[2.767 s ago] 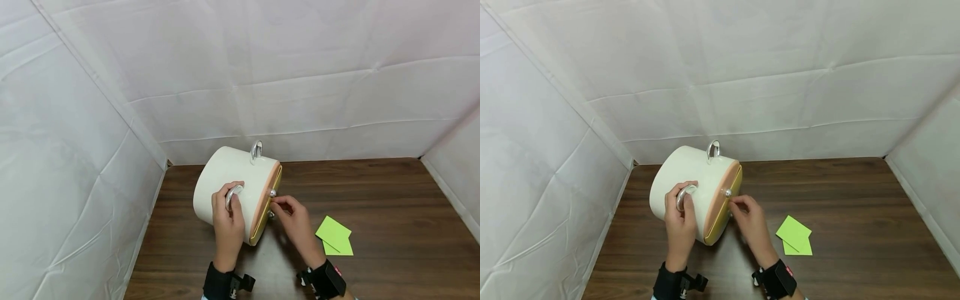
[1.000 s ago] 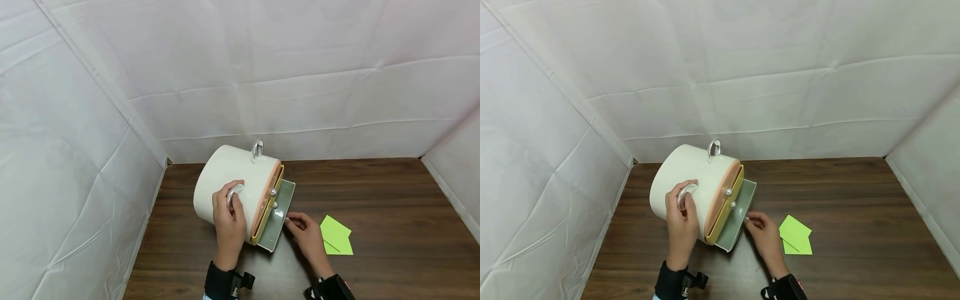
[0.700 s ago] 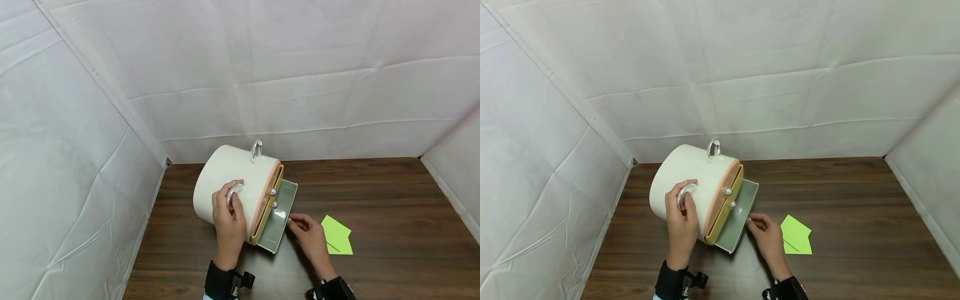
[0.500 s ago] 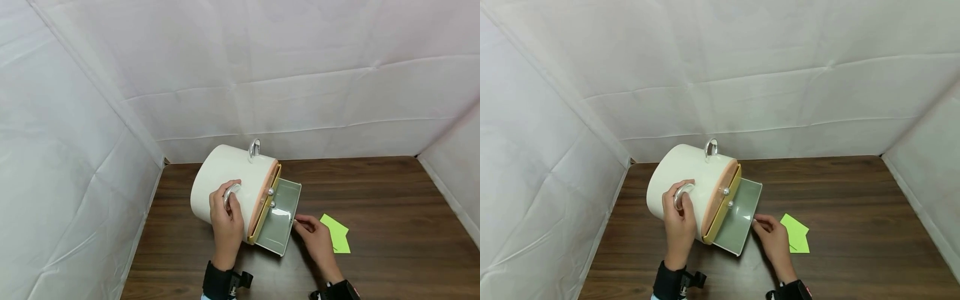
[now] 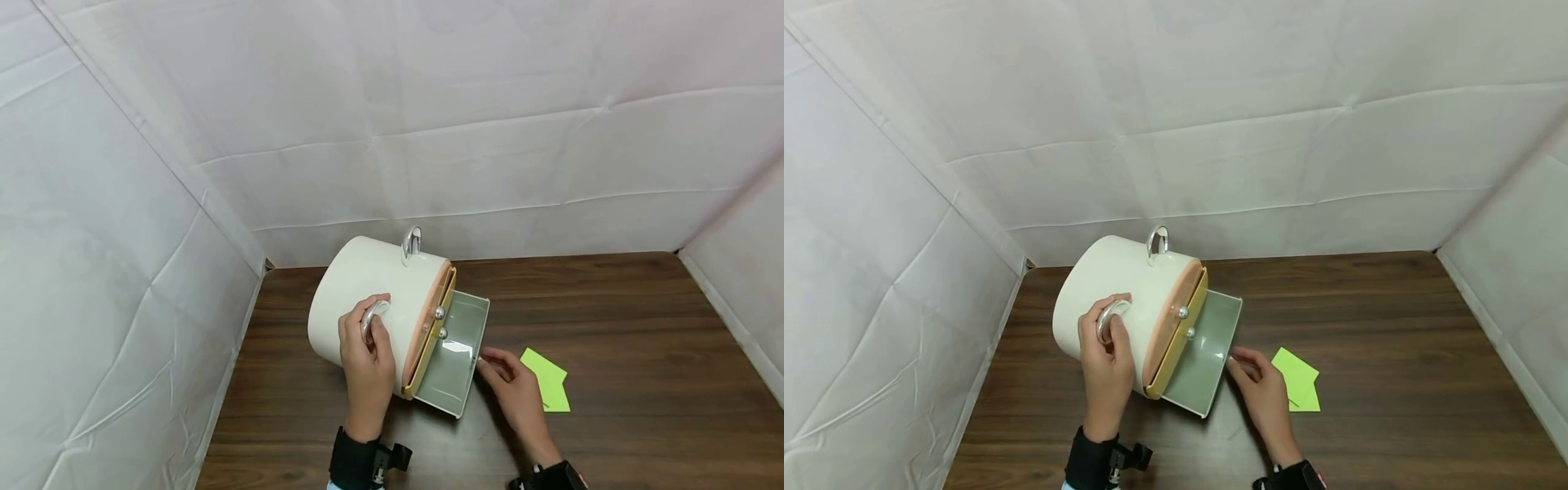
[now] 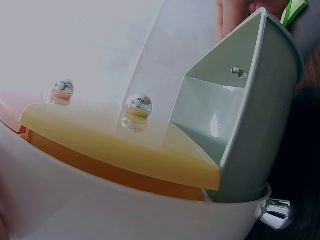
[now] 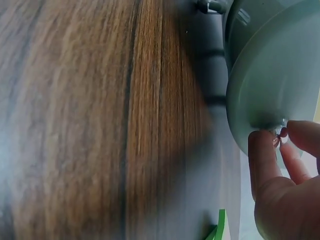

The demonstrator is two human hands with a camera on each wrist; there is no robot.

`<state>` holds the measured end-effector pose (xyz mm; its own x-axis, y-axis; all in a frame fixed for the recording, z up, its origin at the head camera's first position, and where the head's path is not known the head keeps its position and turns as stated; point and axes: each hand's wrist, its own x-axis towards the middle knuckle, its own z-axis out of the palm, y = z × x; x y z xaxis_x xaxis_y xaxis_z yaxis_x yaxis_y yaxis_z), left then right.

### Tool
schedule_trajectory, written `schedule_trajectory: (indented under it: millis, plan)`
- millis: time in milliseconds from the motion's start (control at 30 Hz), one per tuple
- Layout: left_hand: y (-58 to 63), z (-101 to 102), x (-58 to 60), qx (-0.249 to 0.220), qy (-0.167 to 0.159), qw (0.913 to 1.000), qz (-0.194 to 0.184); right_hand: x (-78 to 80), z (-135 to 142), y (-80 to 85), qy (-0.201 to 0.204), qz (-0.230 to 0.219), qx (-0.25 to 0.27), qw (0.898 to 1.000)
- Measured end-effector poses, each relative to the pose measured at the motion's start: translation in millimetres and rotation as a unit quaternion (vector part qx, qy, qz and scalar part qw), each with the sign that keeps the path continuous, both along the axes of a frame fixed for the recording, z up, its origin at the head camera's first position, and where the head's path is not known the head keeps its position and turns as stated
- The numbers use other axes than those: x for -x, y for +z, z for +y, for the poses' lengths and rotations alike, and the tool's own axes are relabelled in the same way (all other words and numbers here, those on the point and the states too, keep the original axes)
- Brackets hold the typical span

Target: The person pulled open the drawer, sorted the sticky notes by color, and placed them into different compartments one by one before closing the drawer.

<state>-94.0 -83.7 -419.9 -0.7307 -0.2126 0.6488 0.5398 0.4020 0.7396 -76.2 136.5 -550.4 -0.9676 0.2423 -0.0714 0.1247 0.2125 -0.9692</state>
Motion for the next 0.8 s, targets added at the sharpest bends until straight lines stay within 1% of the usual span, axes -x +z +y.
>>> schedule_trajectory:
  millis: [133, 233, 367, 500, 633, 733, 800]
  plan:
    - [-10.3, -2.3, 4.4, 0.001, -0.003, 1.0000, -0.001, -0.6, 5.5, 0.3, -0.007, 0.011, 0.018, 1.000]
    - [-16.6, -4.3, 7.4, 0.001, -0.004, 1.0000, 0.000, 0.4, 13.1, 1.0, -0.016, 0.006, 0.020, 1.000]
    - [-18.5, -5.8, 8.2, 0.002, -0.007, 1.0000, 0.003, 2.4, 29.2, 3.5, -0.027, -0.014, -0.006, 1.000]
    - [-18.0, -6.2, 7.7, 0.003, -0.008, 1.0000, 0.005, 2.5, 47.8, 5.7, -0.030, -0.013, -0.053, 0.998]
    - [-17.7, -6.2, 7.3, 0.002, -0.008, 0.9999, 0.007, 1.1, 62.4, 4.2, -0.033, 0.006, -0.110, 0.993]
    - [-17.7, -6.0, 7.3, 0.002, -0.009, 0.9999, 0.008, 1.1, 69.3, 1.5, -0.038, 0.029, -0.161, 0.986]
    - [-17.7, -5.7, 7.3, 0.002, -0.008, 0.9999, 0.007, 1.7, 72.6, -0.9, -0.041, 0.044, -0.201, 0.978]
